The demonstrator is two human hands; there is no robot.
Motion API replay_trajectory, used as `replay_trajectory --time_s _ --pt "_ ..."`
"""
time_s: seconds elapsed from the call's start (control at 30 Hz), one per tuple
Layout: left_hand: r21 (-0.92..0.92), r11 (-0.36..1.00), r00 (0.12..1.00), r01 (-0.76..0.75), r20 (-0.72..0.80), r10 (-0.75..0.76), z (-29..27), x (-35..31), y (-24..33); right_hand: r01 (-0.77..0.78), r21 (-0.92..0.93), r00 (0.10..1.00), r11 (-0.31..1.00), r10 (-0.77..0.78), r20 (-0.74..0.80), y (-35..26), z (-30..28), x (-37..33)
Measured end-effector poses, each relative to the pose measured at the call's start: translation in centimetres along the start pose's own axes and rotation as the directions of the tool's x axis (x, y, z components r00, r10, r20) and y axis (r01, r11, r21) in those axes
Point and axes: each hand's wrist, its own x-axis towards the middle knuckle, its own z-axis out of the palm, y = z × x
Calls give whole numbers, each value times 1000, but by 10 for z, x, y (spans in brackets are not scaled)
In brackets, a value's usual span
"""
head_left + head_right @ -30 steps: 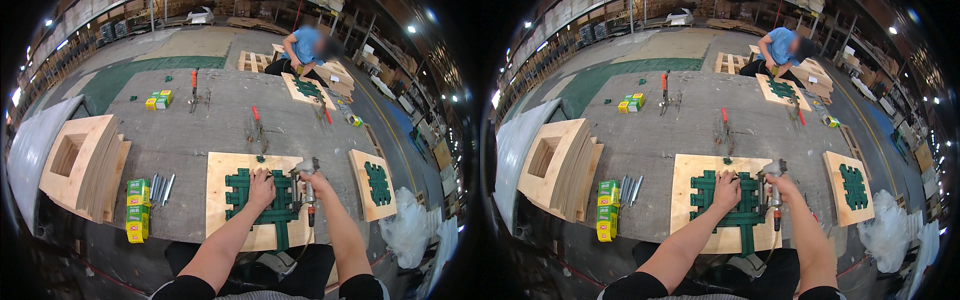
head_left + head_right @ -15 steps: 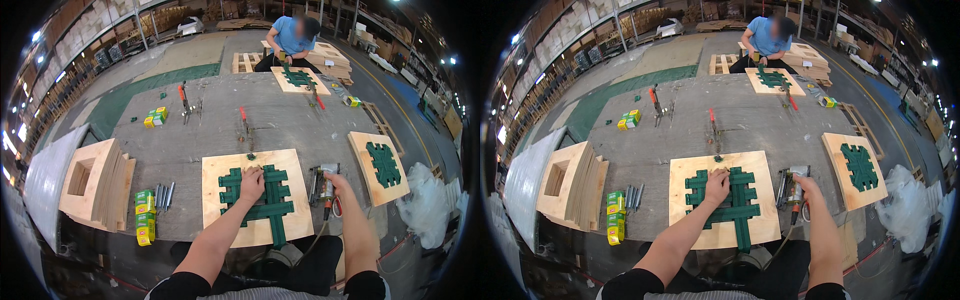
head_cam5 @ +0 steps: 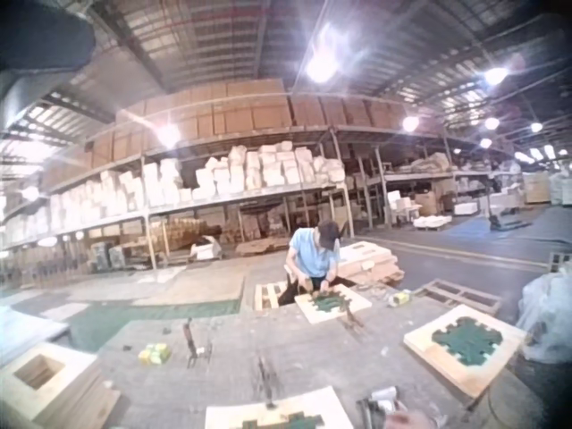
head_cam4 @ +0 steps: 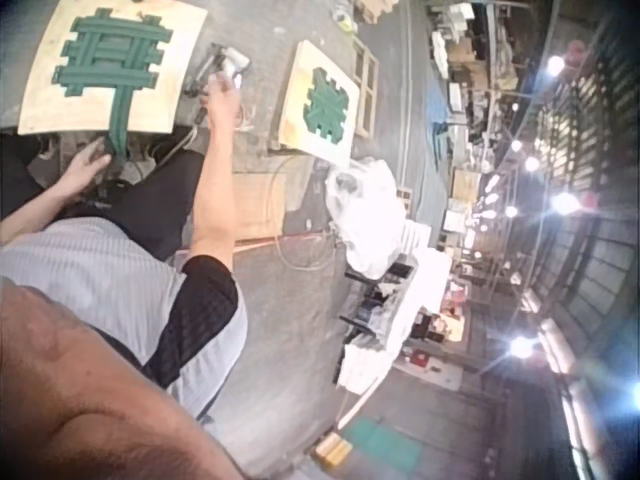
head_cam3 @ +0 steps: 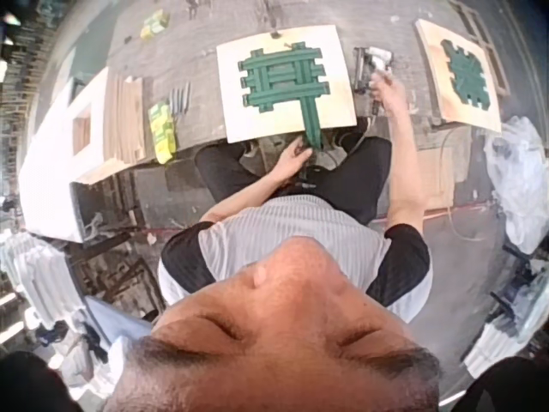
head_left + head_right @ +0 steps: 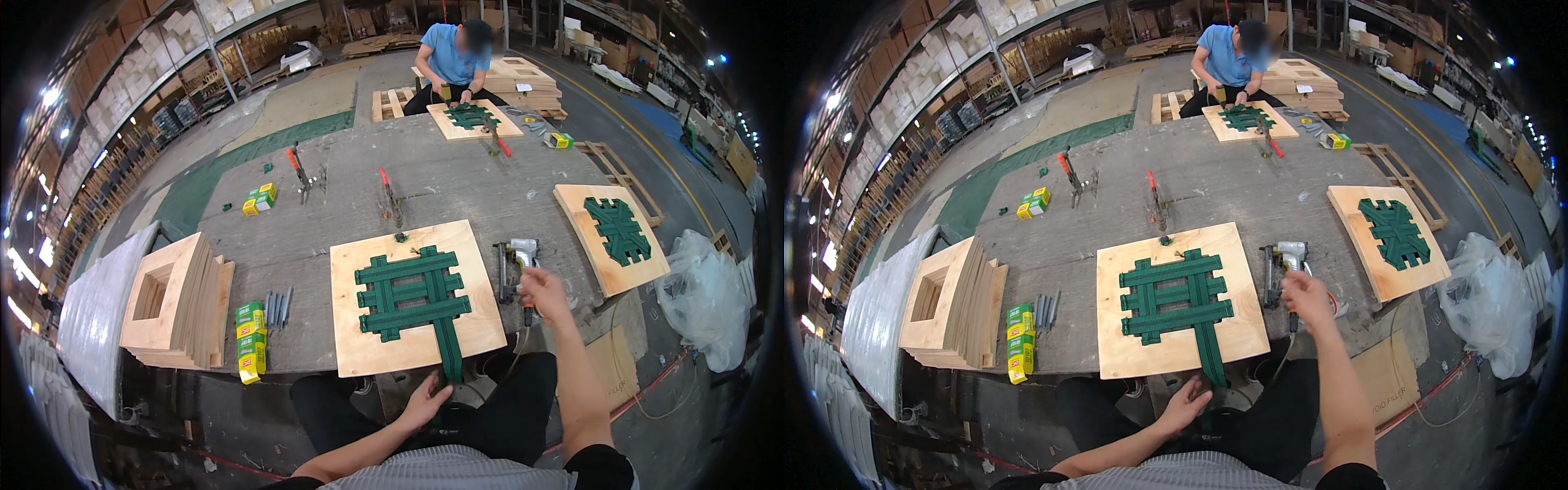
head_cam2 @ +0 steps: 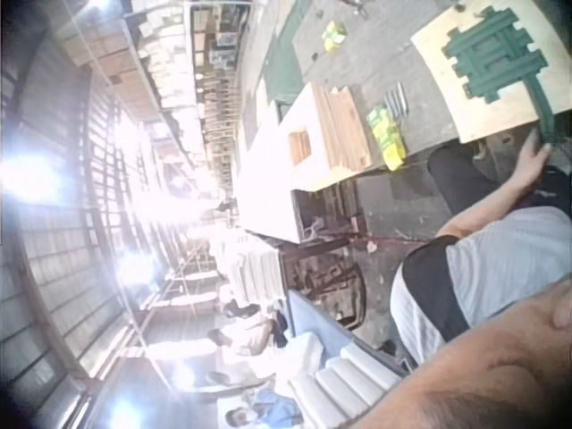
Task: The person assembles green plastic strips into a grid pattern on a wooden board using a pneumatic nail gun. They place strips, secure them with nails, and repeat the process to form a complete grid.
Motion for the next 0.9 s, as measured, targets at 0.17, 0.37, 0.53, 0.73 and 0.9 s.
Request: replay_trajectory --time_s 0.17,0.37,0.53,0.73,0.9 --pt "-125 985 991 122 61 -115 16 38 24 -66 73 987 995 55 154 35 36 -46" --pt "-182 961 945 208 289 -150 0 29 22 -313 -18 894 950 301 331 50 73 -82" --pt "-206 937 860 283 486 -153 9 -12 54 -587 148 706 796 414 574 65 94 -88" --pt "-148 975 859 166 508 -69 -1 -39 35 -733 328 648 596 467 601 56 143 -84" --pt "599 791 914 -126 380 -143 -22 -16 40 -625 240 736 743 459 497 66 150 -82"
